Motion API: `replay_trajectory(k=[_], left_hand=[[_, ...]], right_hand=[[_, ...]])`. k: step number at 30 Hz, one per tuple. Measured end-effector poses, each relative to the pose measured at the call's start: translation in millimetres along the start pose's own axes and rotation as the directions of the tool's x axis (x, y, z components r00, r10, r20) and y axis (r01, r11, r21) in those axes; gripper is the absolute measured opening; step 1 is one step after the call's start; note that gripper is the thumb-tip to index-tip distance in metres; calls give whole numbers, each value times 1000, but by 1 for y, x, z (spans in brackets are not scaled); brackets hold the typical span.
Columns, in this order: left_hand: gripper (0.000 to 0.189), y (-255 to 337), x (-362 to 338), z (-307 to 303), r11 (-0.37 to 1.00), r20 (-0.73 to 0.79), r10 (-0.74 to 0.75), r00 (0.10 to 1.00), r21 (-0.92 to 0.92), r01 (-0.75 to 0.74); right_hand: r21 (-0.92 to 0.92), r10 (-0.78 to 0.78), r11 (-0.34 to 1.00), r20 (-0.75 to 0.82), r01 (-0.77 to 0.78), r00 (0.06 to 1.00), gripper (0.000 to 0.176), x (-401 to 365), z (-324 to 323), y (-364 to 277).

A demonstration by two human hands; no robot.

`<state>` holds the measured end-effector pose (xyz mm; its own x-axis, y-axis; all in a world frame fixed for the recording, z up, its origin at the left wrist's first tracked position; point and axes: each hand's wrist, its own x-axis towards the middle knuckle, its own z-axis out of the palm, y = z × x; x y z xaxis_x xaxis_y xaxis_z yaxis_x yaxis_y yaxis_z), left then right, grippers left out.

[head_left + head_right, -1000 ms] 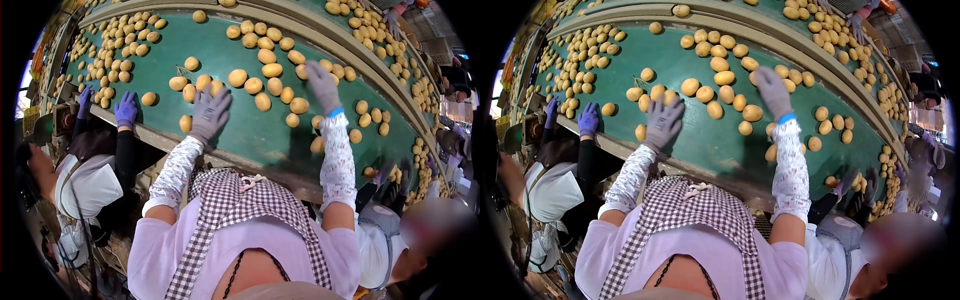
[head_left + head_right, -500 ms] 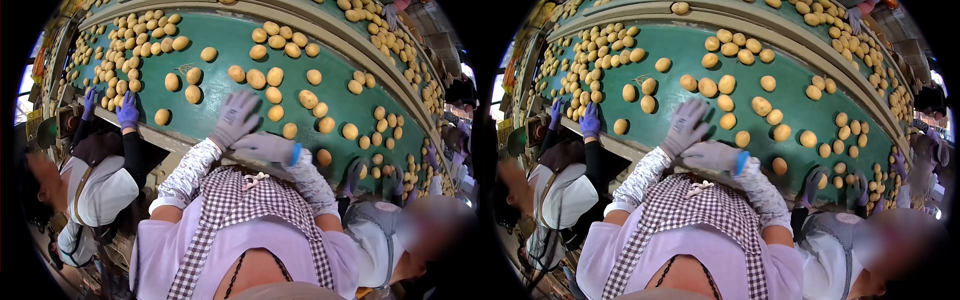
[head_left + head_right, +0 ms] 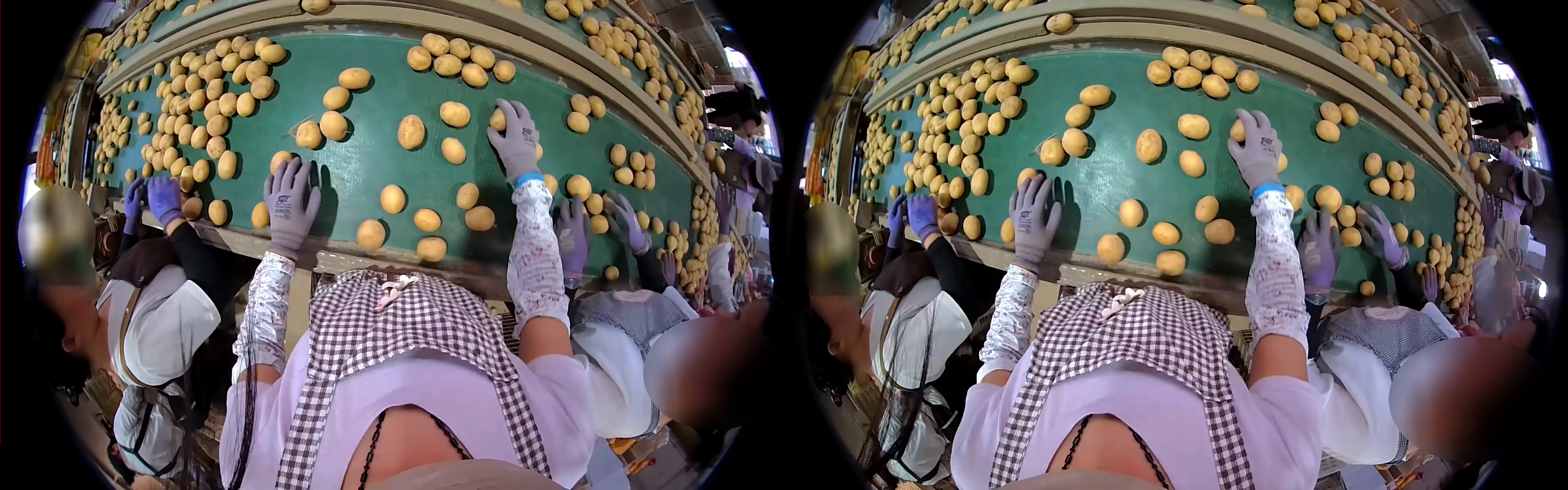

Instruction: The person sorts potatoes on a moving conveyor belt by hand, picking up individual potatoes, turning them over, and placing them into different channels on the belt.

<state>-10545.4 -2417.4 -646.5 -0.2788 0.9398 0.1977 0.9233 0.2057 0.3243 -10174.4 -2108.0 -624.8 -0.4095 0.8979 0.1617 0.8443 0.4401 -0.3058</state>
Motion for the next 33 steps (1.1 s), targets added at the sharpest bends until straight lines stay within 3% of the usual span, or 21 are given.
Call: replay_trajectory(k=[3, 4, 5, 7, 9, 10, 11, 12, 13, 14, 15, 16, 17, 19, 22, 24, 25, 27, 28, 32, 33], left_hand=[[54, -21, 8, -7, 999, -54, -33, 998, -18, 32], [54, -24, 11, -10, 999, -73, -36, 997, -22, 35], [54, -28, 14, -7, 999, -81, -47, 996, -18, 45], [53, -29, 14, 1, 991, -108, -93, 990, -108, 81], [51, -10, 23, 0, 992, -38, -60, 997, -111, 56], [51, 4, 28, -2, 986, -28, 0, 1000, -165, -4], [52, 15, 32, 4, 950, 21, 69, 997, -308, -59], [52, 32, 38, -4, 928, 88, 184, 979, -345, -144], [53, 45, 41, -5, 889, 103, 305, 947, -387, -244], [54, 50, 38, -2, 873, 133, 376, 917, -384, -301], [54, 49, 34, 2, 854, 164, 441, 882, -379, -357], [54, 39, 31, 11, 858, 162, 435, 886, -374, -352], [55, 26, 27, 18, 880, 167, 369, 914, -378, -287], [56, -8, 22, 19, 904, 175, 293, 940, -371, -213], [46, -67, 14, -12, 961, 164, 274, 948, -10, -276], [43, -103, 6, -25, 990, 107, 128, 986, -78, -120], [40, -124, 3, -32, 987, 58, -8, 998, -162, 17], [38, -174, 3, -42, 996, -138, -25, 990, -90, 12], [34, -193, 1, -41, 993, -208, -113, 971, -7, 114], [54, -233, 0, -29, 963, -169, -228, 959, 104, 248], [59, -235, -1, -21, 970, -143, -232, 962, 32, 239]], right_hand=[[152, -18, 988, -29, 22, 999, 42, 25, 9, -9], [699, 79, 691, 178, -182, 981, 40, 26, -1, -23], [909, 21, 109, 403, -403, 915, 40, 26, -10, -40], [883, -51, 110, 464, -457, 884, 44, 27, -25, -65], [599, -101, 495, 759, -629, 643, 44, 36, -26, -71], [489, -8, 662, 762, -568, 647, 45, 47, -25, -79], [492, 1, 658, 757, -570, 654, 45, 57, -22, -84], [764, 6, 213, 622, -609, 783, 44, 68, -19, -88], [852, 93, -271, 486, -448, 869, 43, 78, -16, -91], [852, 91, -263, 489, -453, 868, 43, 86, -12, -90], [886, 177, -102, 463, -452, 868, 48, 95, -8, -89], [893, 255, 57, 419, -446, 871, 53, 101, -1, -92], [893, 247, 54, 422, -447, 872, 53, 94, 8, -102], [431, 8, 870, 473, -239, 881, 55, 55, 36, -131], [320, -60, 946, 346, -57, 936, 48, -16, 80, -179], [469, -421, 848, 314, 246, 851, 40, -29, 86, -200], [477, -426, 844, 316, 246, 848, 40, -23, 82, -212], [602, -258, 748, 653, -280, 712, 35, -4, 65, -234], [610, -212, 791, 346, -47, 914, 32, -5, 72, -252], [578, -363, 804, 289, 141, 886, 37, 16, 108, -327], [363, -426, 883, 351, 298, 834, 42, 11, 127, -342]])
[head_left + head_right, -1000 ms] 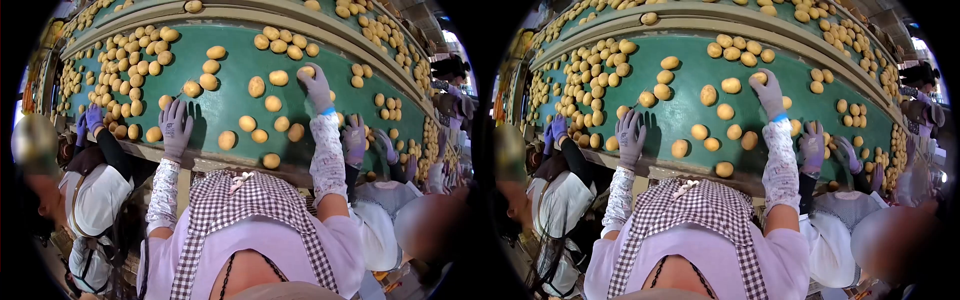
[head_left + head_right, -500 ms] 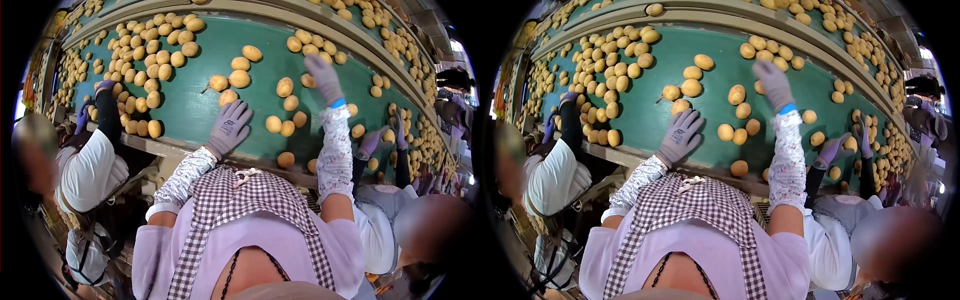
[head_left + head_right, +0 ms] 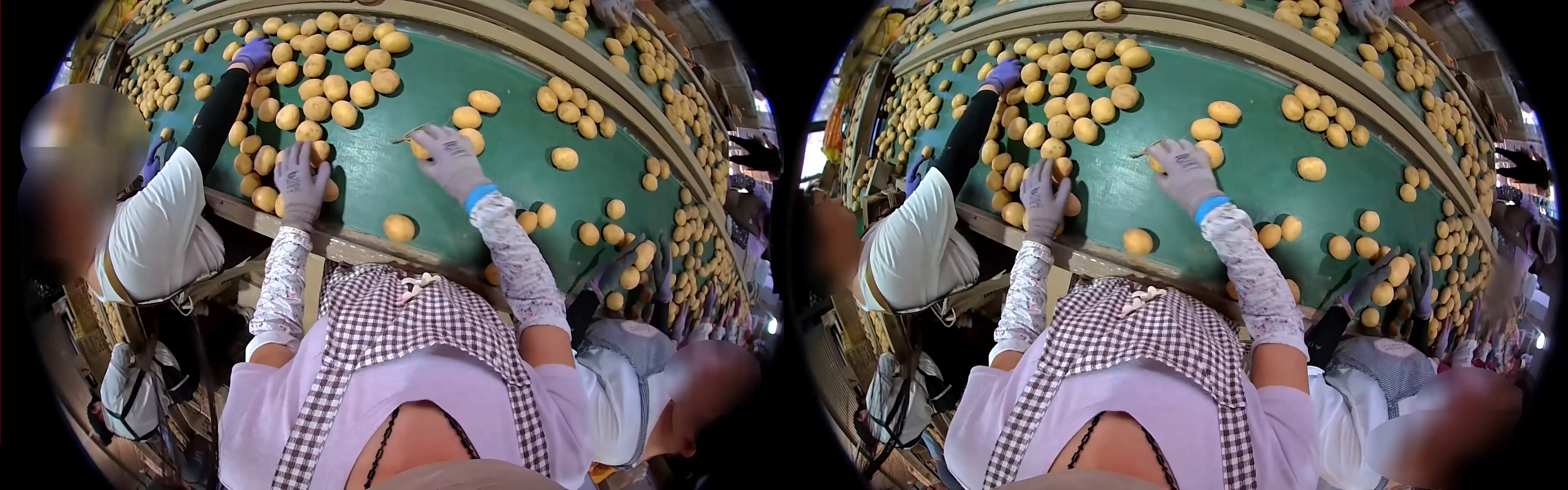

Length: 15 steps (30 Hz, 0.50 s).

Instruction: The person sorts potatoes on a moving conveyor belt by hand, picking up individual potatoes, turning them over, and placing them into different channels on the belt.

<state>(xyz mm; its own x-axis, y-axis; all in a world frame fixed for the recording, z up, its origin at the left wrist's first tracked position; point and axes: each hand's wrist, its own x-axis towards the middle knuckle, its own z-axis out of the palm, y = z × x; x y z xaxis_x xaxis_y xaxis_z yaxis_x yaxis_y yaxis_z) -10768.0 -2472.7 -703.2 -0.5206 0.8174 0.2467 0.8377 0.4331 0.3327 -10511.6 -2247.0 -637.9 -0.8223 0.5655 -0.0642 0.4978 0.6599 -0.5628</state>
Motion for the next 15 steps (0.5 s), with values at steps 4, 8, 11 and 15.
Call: replay_trajectory(k=[4, 8, 11, 15], left_hand=[[65, 12, -2, -14, 996, 132, 68, 989, -61, -60], [60, 22, -9, -35, 971, 170, 172, 970, -194, -138], [60, 33, -20, -37, 908, 213, 391, 895, -247, -338], [52, 27, -23, -31, 797, 327, 602, 729, -302, -523]], right_hand=[[244, 128, 959, 82, -144, 988, 52, 15, 22, -3], [428, -47, 898, 315, -97, 948, 54, -7, -2, -5], [458, 157, 881, -42, -121, 987, 48, 6, -7, 18], [-423, 76, 882, -313, -210, 947, 40, 2, 16, -9]])
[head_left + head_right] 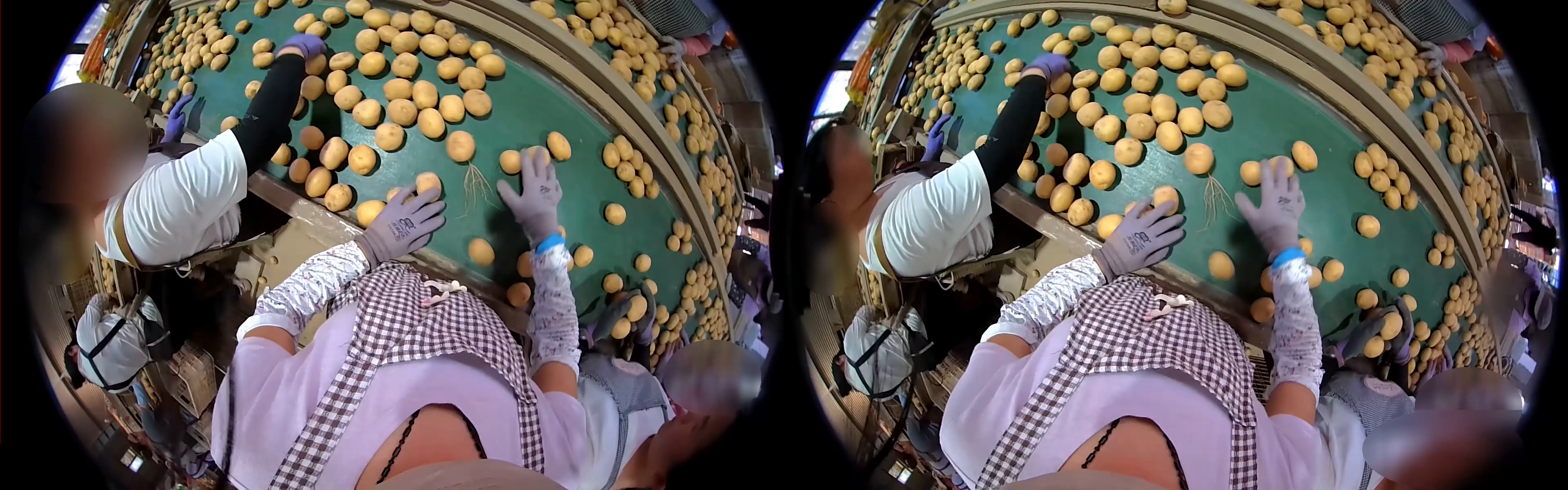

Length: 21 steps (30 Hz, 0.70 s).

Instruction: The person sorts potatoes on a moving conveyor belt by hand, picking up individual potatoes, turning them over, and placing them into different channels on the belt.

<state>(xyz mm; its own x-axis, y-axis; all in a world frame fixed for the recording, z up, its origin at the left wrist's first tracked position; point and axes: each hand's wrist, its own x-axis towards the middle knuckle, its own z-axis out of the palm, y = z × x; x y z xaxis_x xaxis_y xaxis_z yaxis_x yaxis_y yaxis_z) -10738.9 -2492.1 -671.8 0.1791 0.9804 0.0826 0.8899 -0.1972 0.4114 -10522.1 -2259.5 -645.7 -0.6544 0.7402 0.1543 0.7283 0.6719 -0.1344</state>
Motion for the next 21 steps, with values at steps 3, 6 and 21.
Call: replay_trajectory(k=[3, 6, 21], left_hand=[[50, -20, -10, -12, 999, 10, 26, 1000, -40, -26], [59, -55, -21, -33, 980, -120, -163, 979, 99, 175], [64, -131, -39, -61, 937, -250, -327, 911, -212, 277]], right_hand=[[405, -244, 909, 340, 92, 908, 40, 21, -24, -24], [687, 66, 715, 119, -130, 991, 44, 53, 15, -41], [645, -125, 763, 74, 48, 989, 30, 149, 68, -170]])
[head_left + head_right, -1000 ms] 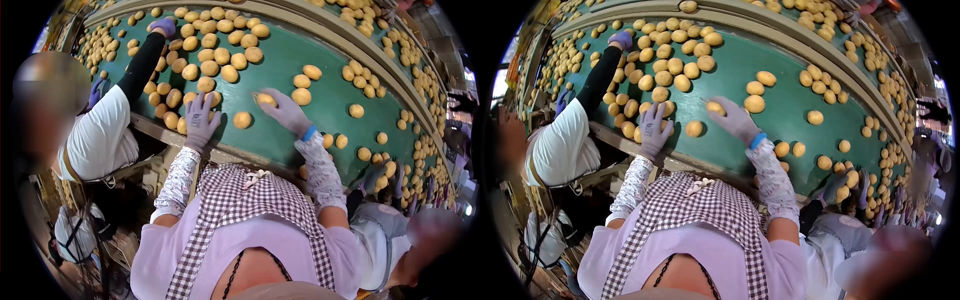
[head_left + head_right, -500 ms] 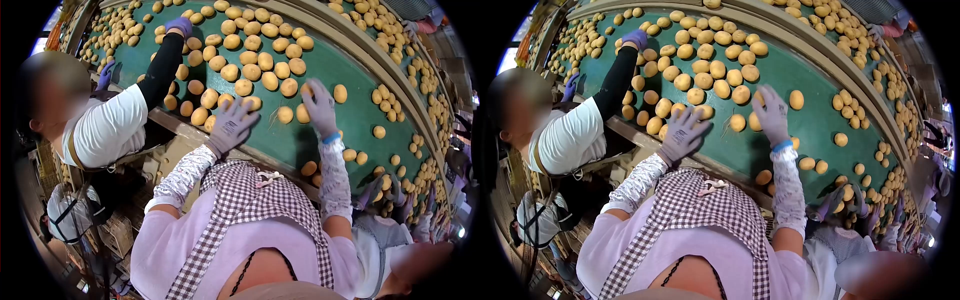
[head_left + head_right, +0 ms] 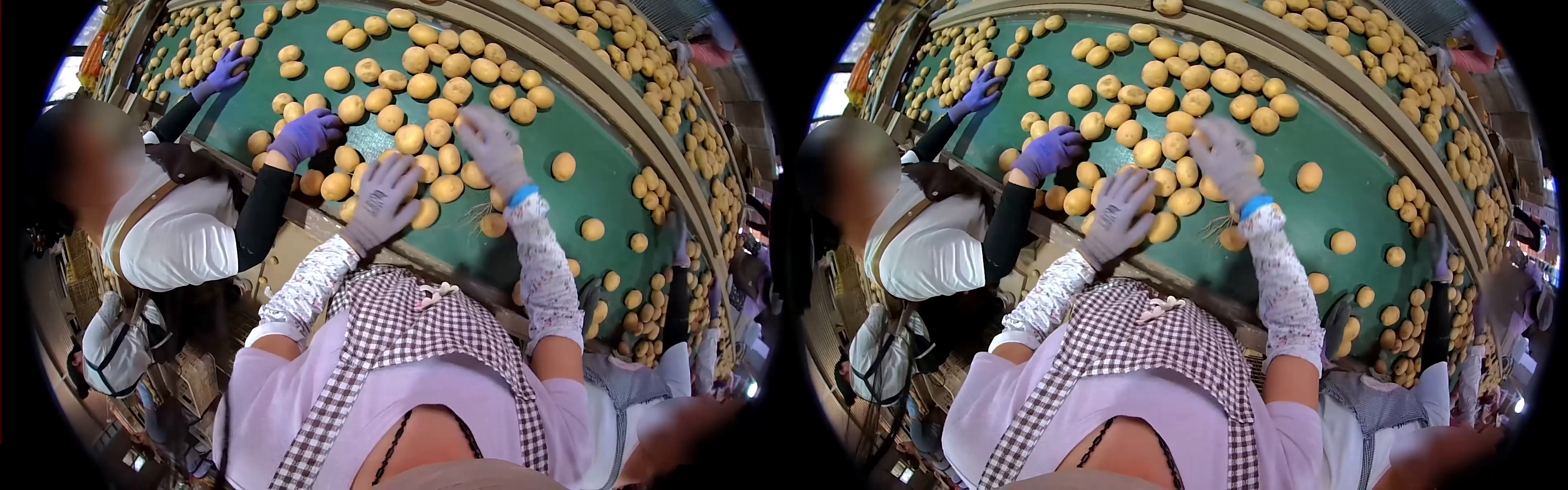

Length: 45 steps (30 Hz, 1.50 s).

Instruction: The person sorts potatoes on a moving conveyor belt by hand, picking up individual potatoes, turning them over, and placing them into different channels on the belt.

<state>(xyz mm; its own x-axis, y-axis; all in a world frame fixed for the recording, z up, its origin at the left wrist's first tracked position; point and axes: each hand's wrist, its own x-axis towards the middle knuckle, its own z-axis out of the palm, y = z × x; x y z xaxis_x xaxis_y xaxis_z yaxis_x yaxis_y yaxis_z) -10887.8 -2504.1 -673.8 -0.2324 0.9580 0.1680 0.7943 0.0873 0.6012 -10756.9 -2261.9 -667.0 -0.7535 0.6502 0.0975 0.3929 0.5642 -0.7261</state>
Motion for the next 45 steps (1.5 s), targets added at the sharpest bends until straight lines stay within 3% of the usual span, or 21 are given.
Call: replay_trajectory(k=[1, 2, 8, 10, 16, 18, 20, 22, 23, 25, 26, 28, 29, 31, 34, 35, 36, 38, 40, 43, 45], left_hand=[[65, 4, -2, 9, 998, 68, 34, 997, 49, -37], [66, 6, -1, 17, 992, 131, 66, 989, 100, -79], [65, -12, 2, 35, 975, 134, 215, 967, 24, -220], [57, -31, 7, 21, 979, 119, 201, 972, -37, -198], [52, -104, 2, -28, 997, -19, 11, 1000, 74, -9], [54, -137, -4, -40, 984, -37, -36, 999, 173, 42], [59, -168, -4, -56, 964, -37, -179, 983, 194, 183], [54, -184, -5, -74, 915, -147, -159, 976, 351, 201], [53, -191, -4, -75, 920, -158, -140, 978, 345, 187], [52, -190, -1, -79, 943, -203, -76, 976, 305, 136], [54, -187, 1, -75, 973, -193, -45, 980, 213, 87], [59, -170, 6, -71, 997, -88, 5, 996, 78, 1], [60, -154, 5, -73, 997, -33, 42, 999, 68, -40], [56, -142, -6, -64, 993, 81, 116, 990, -4, -116], [55, -144, -21, -75, 983, 268, 177, 947, 2, -184], [53, -152, -21, -80, 981, 298, 187, 936, 2, -196], [53, -164, -21, -84, 975, 308, 214, 927, -13, -221], [51, -193, -18, -92, 976, 179, 137, 974, 146, -164], [51, -219, -7, -117, 980, 104, 27, 994, 192, -47], [49, -304, -11, -143, 873, 99, -282, 954, 439, 212], [49, -362, -28, -157, 793, -37, -304, 952, 544, 275]], right_hand=[[-294, -88, 954, -102, 54, 991, 27, 16, 0, 15], [-65, 153, 987, 137, -145, 979, 26, 36, -7, 12], [-285, -13, 954, 275, 94, 961, 33, 123, 84, -48], [-521, 189, 853, 379, 40, 906, 32, 147, 120, -47], [-453, 209, 890, 494, 45, 844, 45, 163, 113, -38], [-147, 171, 983, 515, -109, 840, 44, 168, 91, -23], [532, 304, 705, 372, -470, 877, 41, 172, 67, -10], [145, -145, 972, -257, 187, 956, 41, 172, 40, 4], [141, -143, 973, -258, 183, 956, 41, 166, 42, -1], [302, 479, 846, -69, -440, 875, 50, 142, 47, -14], [-224, 189, 947, -187, -230, 964, 54, 120, 80, 14], [-625, -24, 774, -187, -100, 982, 59, 63, 126, -12], [-338, 113, 932, -79, -133, 990, 56, 46, 130, -38], [-322, -59, 941, 150, 105, 987, 43, 19, 134, -80], [-115, 20, 992, 514, 45, 857, 32, 20, 118, -102], [241, 97, 947, 408, -210, 908, 28, 31, 120, -95], [304, 68, 943, 218, -133, 974, 35, 47, 124, -90], [-354, 66, 929, -140, -112, 988, 42, 74, 138, -89], [-605, 214, 772, -40, -194, 976, 48, 75, 180, -99], [-391, 91, 916, -7, -87, 996, 46, 58, 201, -129], [316, 93, 906, 499, -281, 862, 42, 58, 174, -139]])
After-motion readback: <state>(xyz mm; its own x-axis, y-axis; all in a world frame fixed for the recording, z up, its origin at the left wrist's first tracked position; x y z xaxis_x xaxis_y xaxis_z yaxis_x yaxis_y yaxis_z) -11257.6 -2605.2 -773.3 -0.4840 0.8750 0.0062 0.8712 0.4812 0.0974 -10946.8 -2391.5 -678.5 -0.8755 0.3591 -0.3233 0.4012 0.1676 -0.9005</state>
